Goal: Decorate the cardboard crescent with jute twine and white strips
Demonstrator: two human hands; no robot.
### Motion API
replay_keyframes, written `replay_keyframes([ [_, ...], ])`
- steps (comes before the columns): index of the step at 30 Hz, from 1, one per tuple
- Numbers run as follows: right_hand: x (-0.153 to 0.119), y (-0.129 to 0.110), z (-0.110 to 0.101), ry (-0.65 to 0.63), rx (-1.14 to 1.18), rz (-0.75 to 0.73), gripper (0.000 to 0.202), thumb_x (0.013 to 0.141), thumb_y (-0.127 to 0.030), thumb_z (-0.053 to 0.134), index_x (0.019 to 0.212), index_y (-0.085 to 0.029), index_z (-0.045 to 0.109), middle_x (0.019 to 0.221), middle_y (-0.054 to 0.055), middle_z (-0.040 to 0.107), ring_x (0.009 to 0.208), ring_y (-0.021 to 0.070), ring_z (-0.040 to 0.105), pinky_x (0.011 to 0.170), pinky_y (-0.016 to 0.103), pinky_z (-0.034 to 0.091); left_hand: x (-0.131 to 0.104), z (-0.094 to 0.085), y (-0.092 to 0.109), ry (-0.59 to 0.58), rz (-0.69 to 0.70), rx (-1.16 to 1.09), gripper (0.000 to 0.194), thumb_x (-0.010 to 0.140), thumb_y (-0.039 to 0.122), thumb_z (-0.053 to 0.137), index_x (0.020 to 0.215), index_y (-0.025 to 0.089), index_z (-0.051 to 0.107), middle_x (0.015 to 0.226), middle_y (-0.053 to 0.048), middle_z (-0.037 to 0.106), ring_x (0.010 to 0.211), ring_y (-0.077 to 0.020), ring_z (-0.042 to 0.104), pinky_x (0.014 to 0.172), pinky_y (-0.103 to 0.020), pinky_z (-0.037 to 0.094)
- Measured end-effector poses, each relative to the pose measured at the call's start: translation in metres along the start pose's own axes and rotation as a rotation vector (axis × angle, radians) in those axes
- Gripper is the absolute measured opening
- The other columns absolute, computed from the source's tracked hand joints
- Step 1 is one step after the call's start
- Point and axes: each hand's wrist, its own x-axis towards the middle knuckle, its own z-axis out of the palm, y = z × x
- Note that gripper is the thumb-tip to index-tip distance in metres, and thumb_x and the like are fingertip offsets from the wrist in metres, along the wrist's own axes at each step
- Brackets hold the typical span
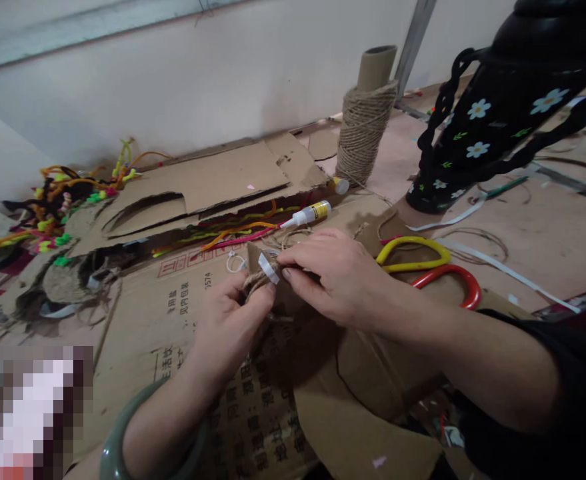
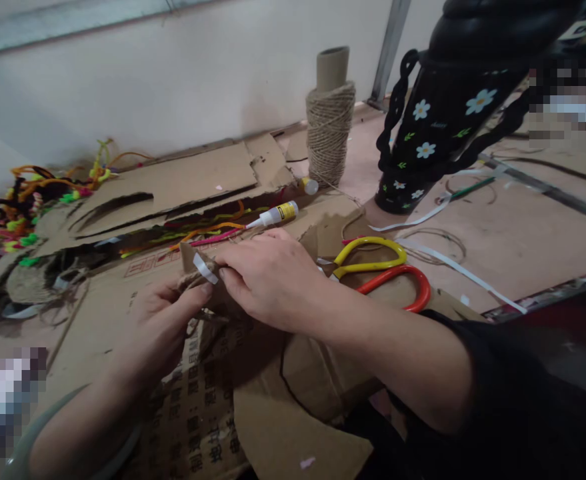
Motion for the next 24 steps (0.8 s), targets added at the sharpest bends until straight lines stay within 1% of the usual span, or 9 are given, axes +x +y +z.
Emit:
replay_keyframes([
  [4,-0.0002,0.0006,0.0005,0.005,-0.002,-0.011,0.020,0.084,-0.017,0.045,0.086,-0.015,0.065,0.079,0.002,0.069,0.071,0.0158,0.058,0.072,0.029,0.037,-0.0014,-0.0009,0.0019,-0.005,-0.011,0.034,0.016,0.074,0.021,0.057,0.059,0.018,0.050,0.059,0.005,0.042,0.059,-0.0105,0.042,0.059,-0.023,0.039],
  [7,0.0000,0.0005,0.0005,0.007,0.007,-0.012,0.020,0.085,-0.017,0.045,0.086,-0.015,0.065,0.078,0.002,0.068,0.071,0.0156,0.058,0.072,0.029,0.037,-0.0019,-0.0005,0.0022,-0.019,-0.015,0.017,0.013,0.075,0.023,0.058,0.064,0.018,0.053,0.062,0.005,0.044,0.059,-0.0101,0.042,0.060,-0.023,0.039],
  [10,-0.0001,0.0003,0.0011,0.007,0.016,-0.022,0.021,0.085,-0.018,0.044,0.084,-0.015,0.065,0.079,0.003,0.068,0.072,0.0157,0.058,0.074,0.029,0.037,-0.0015,0.0007,0.0027,-0.009,-0.022,0.026,0.012,0.074,0.024,0.058,0.065,0.018,0.054,0.062,0.004,0.044,0.059,-0.0103,0.042,0.058,-0.023,0.038],
  [13,-0.0003,0.0007,0.0016,0.008,0.019,-0.028,0.021,0.086,-0.018,0.044,0.086,-0.015,0.064,0.078,0.003,0.067,0.072,0.0153,0.057,0.075,0.029,0.037,-0.0015,0.0015,0.0040,0.000,-0.026,0.058,0.011,0.072,0.019,0.057,0.063,0.018,0.051,0.059,0.005,0.043,0.059,-0.0108,0.043,0.056,-0.023,0.036],
  [17,-0.0004,0.0014,0.0005,-0.007,0.010,-0.024,0.020,0.086,-0.019,0.044,0.086,-0.015,0.064,0.077,0.003,0.067,0.072,0.0150,0.057,0.075,0.029,0.037,-0.0020,0.0010,0.0045,-0.047,-0.004,0.027,0.008,0.072,0.017,0.055,0.065,0.018,0.053,0.060,0.004,0.046,0.058,-0.0109,0.044,0.054,-0.023,0.035],
  [19,-0.0005,0.0016,-0.0003,-0.009,0.009,-0.024,0.019,0.086,-0.018,0.045,0.085,-0.015,0.064,0.077,0.003,0.067,0.071,0.0147,0.057,0.075,0.029,0.037,-0.0018,0.0005,0.0038,-0.050,0.003,0.020,0.009,0.073,0.017,0.056,0.065,0.018,0.054,0.060,0.004,0.048,0.057,-0.0109,0.044,0.053,-0.023,0.035],
  [24,-0.0007,0.0023,0.0002,0.012,0.015,-0.035,0.020,0.085,-0.017,0.045,0.090,-0.015,0.065,0.076,0.003,0.067,0.071,0.0145,0.057,0.074,0.029,0.038,-0.0011,-0.0002,0.0023,-0.054,0.002,-0.010,0.008,0.076,0.023,0.058,0.069,0.018,0.058,0.063,0.003,0.053,0.059,-0.0117,0.047,0.057,-0.024,0.039],
])
